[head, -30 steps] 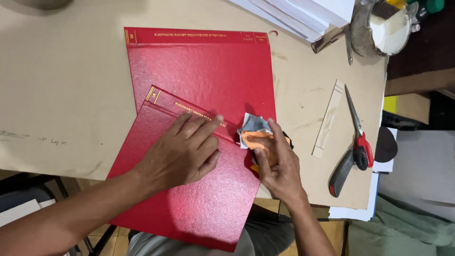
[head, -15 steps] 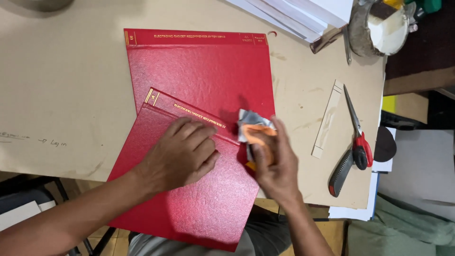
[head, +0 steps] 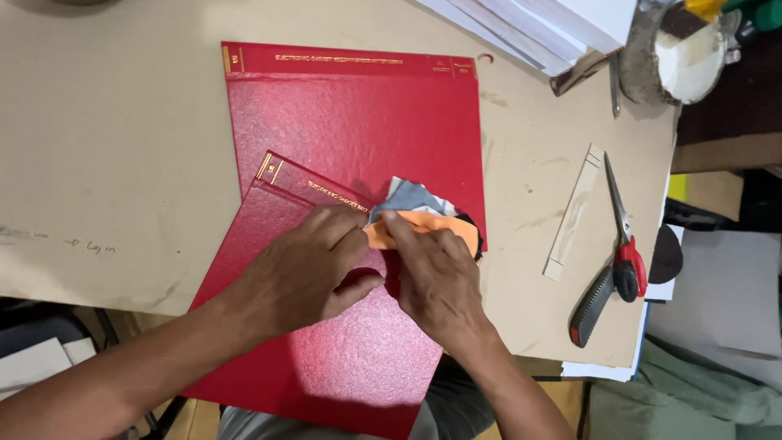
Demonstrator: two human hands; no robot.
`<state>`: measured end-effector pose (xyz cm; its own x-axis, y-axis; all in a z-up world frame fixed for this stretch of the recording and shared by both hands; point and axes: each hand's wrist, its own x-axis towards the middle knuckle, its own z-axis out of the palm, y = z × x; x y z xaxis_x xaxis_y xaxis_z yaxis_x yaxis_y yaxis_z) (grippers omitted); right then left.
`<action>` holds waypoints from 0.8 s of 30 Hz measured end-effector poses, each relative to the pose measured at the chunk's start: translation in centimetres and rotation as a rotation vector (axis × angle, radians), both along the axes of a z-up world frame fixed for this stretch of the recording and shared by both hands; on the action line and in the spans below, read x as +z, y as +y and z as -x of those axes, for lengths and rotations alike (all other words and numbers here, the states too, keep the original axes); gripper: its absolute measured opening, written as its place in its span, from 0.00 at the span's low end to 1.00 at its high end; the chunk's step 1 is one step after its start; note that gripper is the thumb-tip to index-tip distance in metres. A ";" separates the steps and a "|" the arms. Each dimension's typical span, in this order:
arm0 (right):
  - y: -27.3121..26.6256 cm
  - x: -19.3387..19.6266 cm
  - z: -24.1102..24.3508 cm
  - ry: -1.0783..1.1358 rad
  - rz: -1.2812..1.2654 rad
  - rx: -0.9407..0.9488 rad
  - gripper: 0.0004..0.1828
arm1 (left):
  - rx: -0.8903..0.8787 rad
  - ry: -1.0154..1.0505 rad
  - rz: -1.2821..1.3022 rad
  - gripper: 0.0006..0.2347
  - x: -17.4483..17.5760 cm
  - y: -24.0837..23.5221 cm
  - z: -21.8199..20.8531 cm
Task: Creating a template for a book spine by cutting and applying materials to a red book cover using manual tools.
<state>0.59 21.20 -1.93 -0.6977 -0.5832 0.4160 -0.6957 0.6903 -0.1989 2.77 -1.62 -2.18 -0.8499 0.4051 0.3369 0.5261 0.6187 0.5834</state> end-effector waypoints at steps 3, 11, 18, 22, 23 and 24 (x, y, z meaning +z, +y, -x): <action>-1.3 3.5 -0.1 -0.070 0.003 -0.012 0.31 | 0.027 0.026 0.000 0.14 -0.1 0.1 -0.2; -1.5 2.8 0.2 -0.157 0.034 -0.028 0.29 | 0.027 -0.002 -0.031 0.16 -0.2 0.1 -0.2; 1.8 7.3 0.8 -0.400 0.457 -0.158 0.33 | 0.068 0.022 -0.006 0.16 -1.3 0.4 -0.3; 1.0 6.5 -0.3 -0.343 0.354 -0.156 0.31 | 0.072 -0.009 0.024 0.17 -1.9 0.4 -0.3; 1.1 5.8 -0.4 -0.283 0.299 -0.116 0.32 | 0.060 -0.033 0.003 0.17 -1.7 0.4 -0.2; 1.1 5.0 -0.5 -0.227 0.244 -0.072 0.34 | 0.052 -0.061 -0.016 0.16 -1.4 0.3 -0.2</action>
<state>1.08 22.27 3.04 -0.8242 -0.4316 0.3666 -0.5660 0.6487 -0.5088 3.00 -1.33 -3.61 -0.8889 0.3546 0.2901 0.4567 0.6346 0.6235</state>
